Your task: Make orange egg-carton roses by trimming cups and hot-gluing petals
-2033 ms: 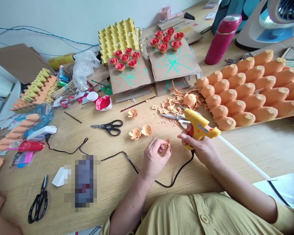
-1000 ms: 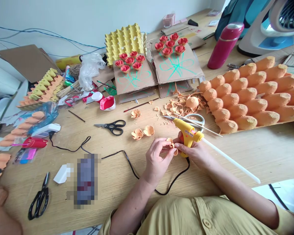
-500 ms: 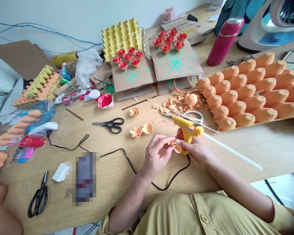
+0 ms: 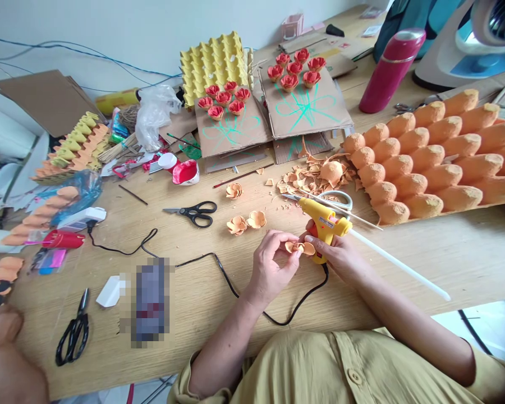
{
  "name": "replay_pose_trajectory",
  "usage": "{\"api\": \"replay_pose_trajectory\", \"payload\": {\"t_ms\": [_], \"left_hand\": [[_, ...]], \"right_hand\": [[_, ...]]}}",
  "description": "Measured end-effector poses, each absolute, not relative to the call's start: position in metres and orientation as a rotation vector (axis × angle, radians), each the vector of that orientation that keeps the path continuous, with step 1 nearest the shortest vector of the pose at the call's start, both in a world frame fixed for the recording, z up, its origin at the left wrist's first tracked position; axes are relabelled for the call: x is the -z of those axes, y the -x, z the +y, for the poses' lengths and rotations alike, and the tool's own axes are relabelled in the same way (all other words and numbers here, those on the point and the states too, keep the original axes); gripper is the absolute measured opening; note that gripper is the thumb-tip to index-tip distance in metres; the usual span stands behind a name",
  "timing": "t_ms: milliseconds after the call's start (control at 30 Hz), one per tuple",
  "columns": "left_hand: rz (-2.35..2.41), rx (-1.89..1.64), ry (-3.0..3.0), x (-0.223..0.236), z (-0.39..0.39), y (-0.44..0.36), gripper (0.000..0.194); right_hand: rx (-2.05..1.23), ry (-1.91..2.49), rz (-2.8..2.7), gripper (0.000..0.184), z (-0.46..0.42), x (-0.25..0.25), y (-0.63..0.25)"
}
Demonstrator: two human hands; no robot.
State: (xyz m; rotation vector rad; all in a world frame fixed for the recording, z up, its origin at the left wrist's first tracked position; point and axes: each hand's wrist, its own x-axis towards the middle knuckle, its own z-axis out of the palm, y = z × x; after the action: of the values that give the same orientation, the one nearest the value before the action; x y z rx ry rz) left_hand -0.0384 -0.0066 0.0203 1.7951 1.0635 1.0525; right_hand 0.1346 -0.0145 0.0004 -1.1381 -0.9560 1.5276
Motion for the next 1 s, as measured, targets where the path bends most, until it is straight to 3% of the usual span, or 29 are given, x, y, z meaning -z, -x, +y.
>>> {"api": "replay_pose_trajectory", "payload": {"t_ms": [233, 467, 833, 1000], "left_hand": [[1.044, -1.115, -1.656, -0.011, -0.005, 0.04, 0.024], [1.043, -1.183, -1.572, -0.01, -0.002, 0.047, 0.023], [1.107, -1.274, -1.45, -0.016, 0.004, 0.051, 0.022], [0.915, -1.105, -1.229, -0.021, 0.002, 0.049, 0.024]], "right_hand": [[-1.502, 1.146, -0.936, 0.033, -0.016, -0.007, -0.135], [-1.37, 1.17, -1.055, 0.02, -0.022, -0.014, -0.141], [-1.298, 1.104, -1.434, 0.021, -0.036, -0.014, -0.145], [-1.231, 1.142, -1.159, 0.022, -0.026, -0.012, -0.138]]}}
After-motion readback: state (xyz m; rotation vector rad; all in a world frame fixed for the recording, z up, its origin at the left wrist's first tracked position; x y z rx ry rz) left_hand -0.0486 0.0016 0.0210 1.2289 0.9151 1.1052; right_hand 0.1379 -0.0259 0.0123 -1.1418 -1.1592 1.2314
